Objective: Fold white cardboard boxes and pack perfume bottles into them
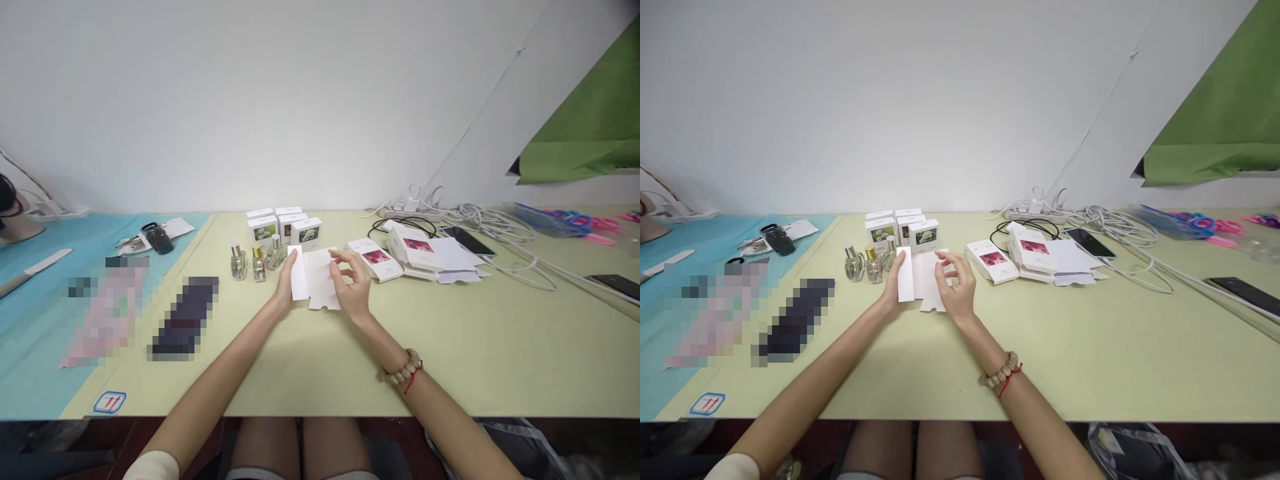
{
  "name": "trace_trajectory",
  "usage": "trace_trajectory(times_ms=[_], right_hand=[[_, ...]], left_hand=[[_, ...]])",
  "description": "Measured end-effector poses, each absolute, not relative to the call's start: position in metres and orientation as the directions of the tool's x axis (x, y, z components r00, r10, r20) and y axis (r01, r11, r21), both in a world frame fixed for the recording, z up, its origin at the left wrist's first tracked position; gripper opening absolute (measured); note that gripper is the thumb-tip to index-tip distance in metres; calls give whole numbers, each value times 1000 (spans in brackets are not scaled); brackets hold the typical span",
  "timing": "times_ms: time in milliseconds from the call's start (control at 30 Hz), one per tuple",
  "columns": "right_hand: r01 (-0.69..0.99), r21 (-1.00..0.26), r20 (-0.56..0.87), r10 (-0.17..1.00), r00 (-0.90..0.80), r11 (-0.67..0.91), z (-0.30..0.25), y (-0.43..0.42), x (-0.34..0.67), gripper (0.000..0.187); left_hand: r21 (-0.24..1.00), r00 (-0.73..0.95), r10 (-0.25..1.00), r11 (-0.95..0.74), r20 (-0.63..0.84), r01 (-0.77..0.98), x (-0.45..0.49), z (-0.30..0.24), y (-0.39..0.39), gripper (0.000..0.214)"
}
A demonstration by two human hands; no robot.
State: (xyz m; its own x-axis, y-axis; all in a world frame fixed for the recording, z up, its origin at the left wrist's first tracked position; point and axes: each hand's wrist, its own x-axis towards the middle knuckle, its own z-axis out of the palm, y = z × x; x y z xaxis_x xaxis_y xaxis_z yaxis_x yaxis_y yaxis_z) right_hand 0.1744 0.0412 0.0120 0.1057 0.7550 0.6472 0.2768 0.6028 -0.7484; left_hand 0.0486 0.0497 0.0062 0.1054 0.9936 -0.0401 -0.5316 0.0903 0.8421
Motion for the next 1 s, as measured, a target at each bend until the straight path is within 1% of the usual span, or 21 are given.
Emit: trace_trajectory(times_ms=[67, 100, 167, 233, 300, 400, 467, 533, 600, 733, 867, 1000], right_hand=[[281, -784, 613, 762, 209, 553, 11, 47, 176, 35], [265, -806, 587, 769, 253, 529, 10, 50, 178, 38], [221, -847, 532, 778, 334, 484, 9, 58, 183, 41], [166, -882, 471, 811, 348, 441, 8, 65, 187, 45], [101, -918, 396, 883, 251, 383, 8, 67, 188, 51], [21, -962, 273, 961, 32, 273, 7, 61, 182, 64], [-3, -971, 237, 967, -91, 238, 6, 54, 175, 73], [-7, -970, 240, 956, -167, 242, 5, 49, 170, 78], [0, -968, 247, 949, -198, 251, 4, 47, 169, 77], [3, -964, 258, 942, -214, 264, 4, 49, 172, 70], [15, -950, 303, 935, -183, 311, 5, 50, 174, 66], [20, -946, 317, 936, -156, 324, 7, 50, 175, 56]], left_hand=[[785, 217, 975, 175, -53, -594, 47, 7, 51, 61], [769, 233, 970, 202, -71, -606, 46, 7, 51, 60], [759, 208, 969, 235, -133, -607, 45, 6, 52, 57], [753, 193, 963, 269, -190, -600, 44, 5, 51, 57], [744, 203, 957, 289, -207, -603, 44, 5, 50, 57], [732, 241, 958, 278, -159, -622, 47, 7, 47, 56], [723, 290, 947, 295, -136, -624, 49, 8, 46, 56], [714, 335, 931, 334, -147, -616, 50, 8, 44, 59], [708, 359, 918, 365, -166, -605, 49, 7, 45, 62], [716, 356, 921, 356, -159, -601, 48, 2, 49, 64], [734, 320, 932, 335, -168, -590, 46, -2, 53, 64], [752, 257, 951, 294, -170, -590, 44, -2, 54, 61]])
